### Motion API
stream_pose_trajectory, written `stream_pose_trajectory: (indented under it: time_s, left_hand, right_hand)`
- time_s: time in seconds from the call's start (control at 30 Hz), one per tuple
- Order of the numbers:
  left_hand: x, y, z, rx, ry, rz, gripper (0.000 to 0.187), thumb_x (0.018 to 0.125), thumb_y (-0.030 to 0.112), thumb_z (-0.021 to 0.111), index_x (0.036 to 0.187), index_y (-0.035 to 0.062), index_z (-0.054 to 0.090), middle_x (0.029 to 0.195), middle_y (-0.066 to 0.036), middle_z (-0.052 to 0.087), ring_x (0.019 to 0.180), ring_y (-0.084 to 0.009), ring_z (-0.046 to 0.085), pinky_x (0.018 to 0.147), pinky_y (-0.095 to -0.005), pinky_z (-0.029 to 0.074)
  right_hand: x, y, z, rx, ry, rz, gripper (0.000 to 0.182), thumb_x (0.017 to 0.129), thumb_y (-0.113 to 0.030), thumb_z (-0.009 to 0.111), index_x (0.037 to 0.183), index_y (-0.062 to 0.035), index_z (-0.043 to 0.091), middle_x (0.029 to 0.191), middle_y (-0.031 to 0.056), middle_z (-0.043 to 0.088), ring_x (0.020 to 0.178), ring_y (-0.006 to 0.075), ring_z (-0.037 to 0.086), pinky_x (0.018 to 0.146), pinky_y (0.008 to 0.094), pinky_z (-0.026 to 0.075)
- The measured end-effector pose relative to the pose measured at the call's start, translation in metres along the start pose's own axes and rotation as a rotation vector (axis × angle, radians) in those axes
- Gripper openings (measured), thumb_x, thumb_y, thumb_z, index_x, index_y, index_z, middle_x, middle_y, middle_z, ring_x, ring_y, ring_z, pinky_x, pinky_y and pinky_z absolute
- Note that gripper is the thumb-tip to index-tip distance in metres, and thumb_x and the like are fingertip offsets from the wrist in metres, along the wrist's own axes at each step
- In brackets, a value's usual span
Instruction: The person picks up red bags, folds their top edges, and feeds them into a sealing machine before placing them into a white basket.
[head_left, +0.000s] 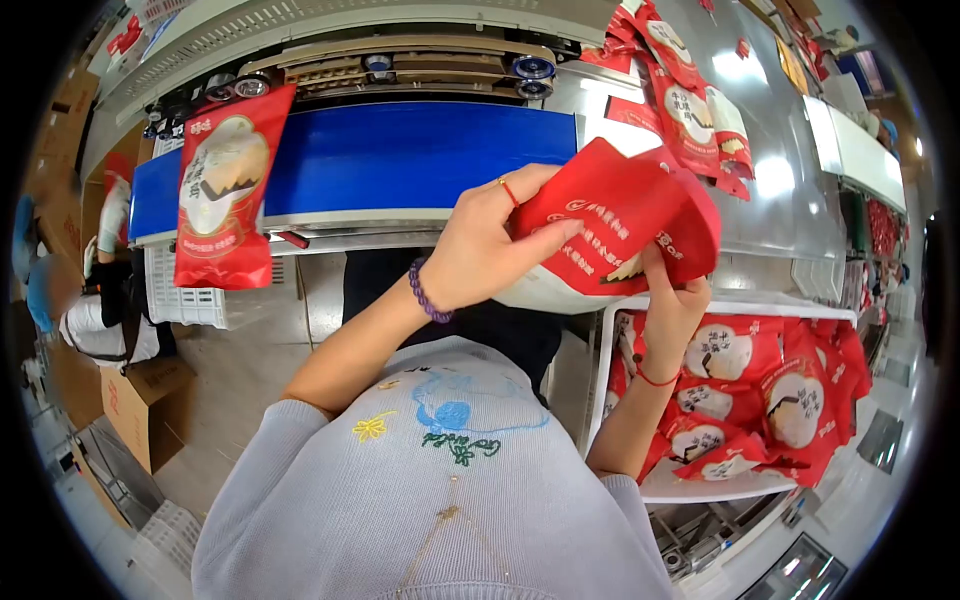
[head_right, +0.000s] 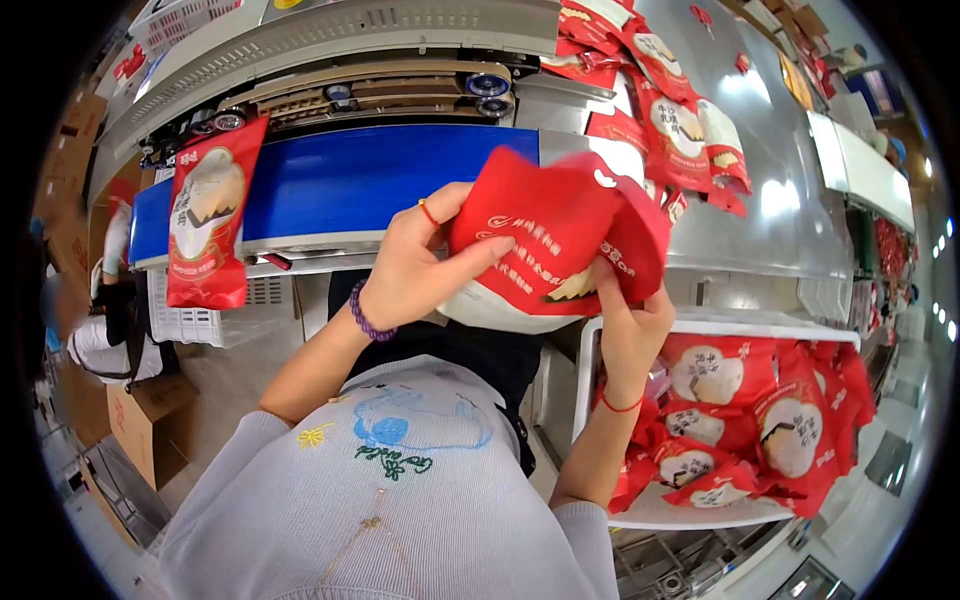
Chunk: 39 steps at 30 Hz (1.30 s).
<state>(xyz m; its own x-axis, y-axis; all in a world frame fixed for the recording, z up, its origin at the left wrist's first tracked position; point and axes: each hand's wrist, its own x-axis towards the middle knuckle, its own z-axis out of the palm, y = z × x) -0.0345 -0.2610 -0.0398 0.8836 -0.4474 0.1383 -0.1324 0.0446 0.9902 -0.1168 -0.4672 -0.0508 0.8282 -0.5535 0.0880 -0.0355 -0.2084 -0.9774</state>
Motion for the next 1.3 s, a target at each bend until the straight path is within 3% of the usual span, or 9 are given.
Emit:
stream_pose_trajectory:
  time_s: [0.13, 0.27, 0.57, 0.83, 0.9, 0.93, 1.0, 1.13, 1.3]
  left_hand:
    - [0.033, -0.027, -0.006, -0.39, 0.051, -0.249, 0.025, 0.092, 0.02, 0.069, 0.104, -0.002, 0.07, 0.087, 0.0, 0.069, 0.076, -0.0021, 0.058, 0.067, -0.0204, 0.05]
    - [0.08, -0.066, -0.009, 0.122, 0.213, -0.282, 0.037, 0.086, 0.03, 0.075, 0.093, -0.0058, 0.071, 0.086, -0.009, 0.073, 0.077, -0.0055, 0.065, 0.069, -0.0199, 0.051]
    - [0.122, -0.072, -0.005, -0.339, 0.326, -0.508, 0.018, 0.091, 0.019, 0.065, 0.085, 0.0013, 0.062, 0.057, 0.006, 0.043, 0.041, -0.0029, 0.03, 0.036, -0.0226, 0.018]
    - [0.112, -0.093, -0.065, -0.032, 0.442, -0.401, 0.024, 0.09, 0.029, 0.068, 0.076, 0.0137, 0.056, 0.053, 0.008, 0.036, 0.039, -0.0047, 0.03, 0.037, -0.0237, 0.019]
    - [0.105, -0.123, -0.121, 0.359, 0.234, -0.172, 0.033, 0.091, 0.037, 0.062, 0.084, 0.0044, 0.065, 0.055, -0.004, 0.048, 0.052, -0.0171, 0.05, 0.045, -0.0289, 0.037]
    - [0.098, -0.096, -0.123, 0.049, 0.328, -0.528, 0.036, 0.093, 0.04, 0.06, 0.088, 0.0045, 0.067, 0.065, -0.001, 0.056, 0.054, -0.0123, 0.049, 0.045, -0.0254, 0.035]
    - [0.069, -0.077, -0.124, 0.338, 0.454, -0.255, 0.038, 0.097, 0.039, 0.055, 0.109, 0.0074, 0.071, 0.078, 0.001, 0.06, 0.058, -0.0038, 0.043, 0.047, -0.0214, 0.031]
    - [0.023, -0.022, -0.109, 0.288, 0.588, -0.015, 0.025, 0.099, 0.017, 0.054, 0.113, 0.0021, 0.068, 0.085, 0.004, 0.058, 0.058, 0.0014, 0.03, 0.05, -0.0155, 0.024]
    - [0.003, 0.004, -0.058, 0.18, 0.329, 0.038, 0.019, 0.098, 0.011, 0.054, 0.105, -0.0001, 0.068, 0.092, 0.003, 0.063, 0.062, 0.0015, 0.034, 0.056, -0.0149, 0.028]
  right_hand:
    - [0.038, 0.021, -0.008, 0.056, 0.058, 0.075, 0.019, 0.091, -0.014, 0.07, 0.096, 0.0043, 0.07, 0.083, -0.0016, 0.065, 0.076, 0.0054, 0.051, 0.07, 0.0213, 0.043]
    - [0.081, 0.046, 0.007, 0.161, 0.047, 0.094, 0.027, 0.095, -0.019, 0.066, 0.08, 0.003, 0.067, 0.078, -0.0034, 0.061, 0.073, 0.0026, 0.046, 0.063, 0.0195, 0.038]
    - [0.147, 0.064, 0.022, 0.098, 0.053, 0.023, 0.028, 0.087, -0.011, 0.074, 0.099, -0.0021, 0.05, 0.079, 0.0022, 0.06, 0.07, 0.004, 0.052, 0.062, 0.0194, 0.042]
    - [0.159, 0.066, 0.083, 0.052, -0.012, -0.165, 0.028, 0.082, -0.012, 0.075, 0.094, -0.0042, 0.05, 0.077, -0.0008, 0.051, 0.069, 0.0101, 0.048, 0.061, 0.0269, 0.042]
    - [0.149, 0.063, 0.09, 0.051, -0.124, -0.167, 0.03, 0.084, -0.012, 0.071, 0.102, -0.0024, 0.049, 0.081, 0.0037, 0.057, 0.074, 0.0127, 0.054, 0.066, 0.0278, 0.046]
    - [0.15, 0.072, 0.091, 0.184, -0.122, -0.17, 0.033, 0.085, -0.016, 0.07, 0.106, 0.0014, 0.05, 0.084, 0.0075, 0.06, 0.082, 0.0144, 0.06, 0.071, 0.0279, 0.05]
    - [0.112, 0.047, 0.061, 0.194, -0.154, -0.086, 0.036, 0.084, -0.016, 0.071, 0.109, 0.0027, 0.054, 0.094, 0.0129, 0.063, 0.091, 0.0195, 0.064, 0.076, 0.0302, 0.052]
    - [0.041, 0.044, -0.039, -0.717, 0.005, -0.585, 0.022, 0.08, 0.001, 0.063, 0.102, -0.0017, 0.063, 0.107, 0.0158, 0.063, 0.101, 0.0349, 0.059, 0.089, 0.0408, 0.049]
    - [-0.071, 0.014, -0.185, -1.392, 0.469, -0.319, 0.046, 0.07, 0.004, 0.063, 0.116, -0.0014, 0.06, 0.112, 0.0167, 0.062, 0.111, 0.0349, 0.054, 0.097, 0.0416, 0.041]
